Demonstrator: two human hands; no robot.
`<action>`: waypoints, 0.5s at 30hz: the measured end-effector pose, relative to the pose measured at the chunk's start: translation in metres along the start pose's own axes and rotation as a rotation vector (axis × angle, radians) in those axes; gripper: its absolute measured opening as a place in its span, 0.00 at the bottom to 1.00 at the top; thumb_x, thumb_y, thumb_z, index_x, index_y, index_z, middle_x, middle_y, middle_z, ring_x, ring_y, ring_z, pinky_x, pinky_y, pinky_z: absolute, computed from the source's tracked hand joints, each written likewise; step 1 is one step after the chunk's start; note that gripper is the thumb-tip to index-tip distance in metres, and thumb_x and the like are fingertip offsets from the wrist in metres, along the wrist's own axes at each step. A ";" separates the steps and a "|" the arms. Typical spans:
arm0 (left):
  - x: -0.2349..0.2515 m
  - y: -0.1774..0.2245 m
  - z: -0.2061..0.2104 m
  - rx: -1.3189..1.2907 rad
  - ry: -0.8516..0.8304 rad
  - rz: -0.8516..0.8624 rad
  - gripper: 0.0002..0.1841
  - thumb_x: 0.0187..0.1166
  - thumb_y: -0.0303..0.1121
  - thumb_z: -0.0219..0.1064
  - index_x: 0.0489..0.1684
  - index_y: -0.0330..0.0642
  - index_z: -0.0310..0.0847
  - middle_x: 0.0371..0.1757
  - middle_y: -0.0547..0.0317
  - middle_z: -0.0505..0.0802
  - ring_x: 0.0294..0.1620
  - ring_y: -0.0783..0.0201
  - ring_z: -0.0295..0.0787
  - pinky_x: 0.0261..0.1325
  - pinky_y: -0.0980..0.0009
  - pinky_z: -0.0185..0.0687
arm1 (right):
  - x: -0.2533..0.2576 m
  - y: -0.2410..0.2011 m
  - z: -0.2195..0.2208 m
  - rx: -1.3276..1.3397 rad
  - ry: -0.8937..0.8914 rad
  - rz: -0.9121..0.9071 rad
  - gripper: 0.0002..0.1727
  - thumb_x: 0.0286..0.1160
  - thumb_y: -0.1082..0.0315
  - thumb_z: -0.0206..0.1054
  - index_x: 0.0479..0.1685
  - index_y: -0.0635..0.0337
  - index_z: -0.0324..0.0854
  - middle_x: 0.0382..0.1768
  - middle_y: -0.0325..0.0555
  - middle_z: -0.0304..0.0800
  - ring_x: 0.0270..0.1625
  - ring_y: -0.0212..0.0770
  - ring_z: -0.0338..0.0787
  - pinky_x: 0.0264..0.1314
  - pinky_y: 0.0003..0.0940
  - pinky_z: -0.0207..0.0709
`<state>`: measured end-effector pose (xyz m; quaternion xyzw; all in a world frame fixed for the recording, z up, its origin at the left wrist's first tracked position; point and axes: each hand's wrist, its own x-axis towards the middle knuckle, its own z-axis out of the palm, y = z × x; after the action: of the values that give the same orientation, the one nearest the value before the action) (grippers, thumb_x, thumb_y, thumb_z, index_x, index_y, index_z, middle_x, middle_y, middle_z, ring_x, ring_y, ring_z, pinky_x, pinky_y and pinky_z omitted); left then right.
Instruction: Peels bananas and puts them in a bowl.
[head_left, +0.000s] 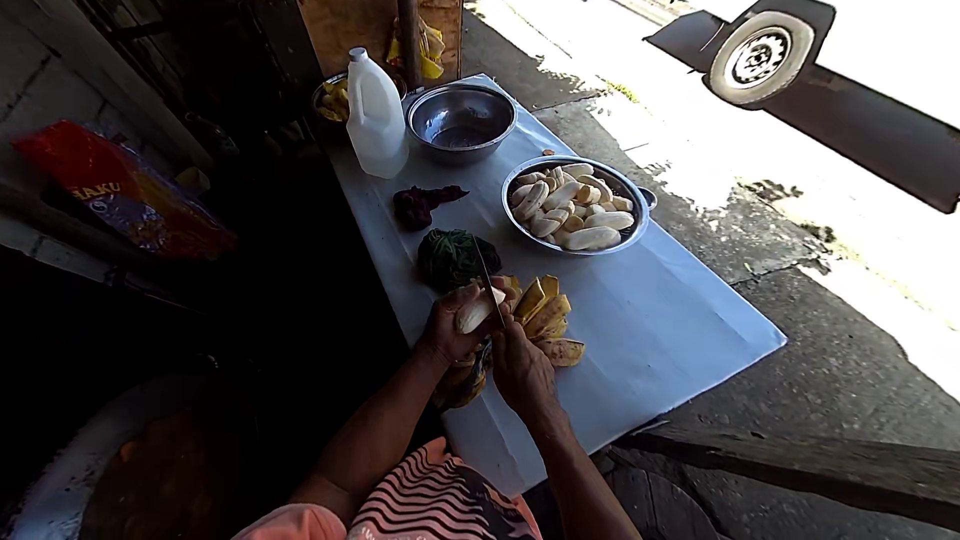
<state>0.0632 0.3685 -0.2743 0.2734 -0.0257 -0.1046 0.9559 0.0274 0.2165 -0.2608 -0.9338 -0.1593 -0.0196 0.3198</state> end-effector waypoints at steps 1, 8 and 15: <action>0.000 -0.001 0.002 0.052 -0.023 0.000 0.25 0.67 0.41 0.73 0.64 0.40 0.82 0.59 0.45 0.90 0.52 0.56 0.91 0.56 0.63 0.88 | 0.003 0.002 0.005 -0.009 -0.059 0.032 0.24 0.93 0.54 0.44 0.62 0.63 0.80 0.32 0.53 0.90 0.35 0.56 0.93 0.35 0.54 0.83; 0.009 -0.002 -0.005 0.081 0.043 -0.041 0.24 0.67 0.35 0.67 0.65 0.41 0.79 0.57 0.46 0.90 0.50 0.56 0.91 0.56 0.60 0.88 | 0.002 0.000 -0.010 0.099 -0.015 0.023 0.22 0.93 0.54 0.44 0.46 0.61 0.79 0.22 0.45 0.81 0.25 0.46 0.85 0.27 0.46 0.77; 0.020 -0.009 -0.009 0.156 0.039 -0.041 0.27 0.63 0.30 0.65 0.68 0.44 0.79 0.58 0.47 0.91 0.46 0.57 0.92 0.50 0.62 0.90 | 0.012 0.012 0.001 0.145 -0.230 0.098 0.24 0.94 0.51 0.42 0.52 0.61 0.78 0.28 0.48 0.84 0.33 0.49 0.89 0.38 0.50 0.80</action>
<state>0.0822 0.3616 -0.2866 0.3494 -0.0096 -0.1166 0.9296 0.0430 0.2111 -0.2669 -0.9110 -0.1500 0.1150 0.3667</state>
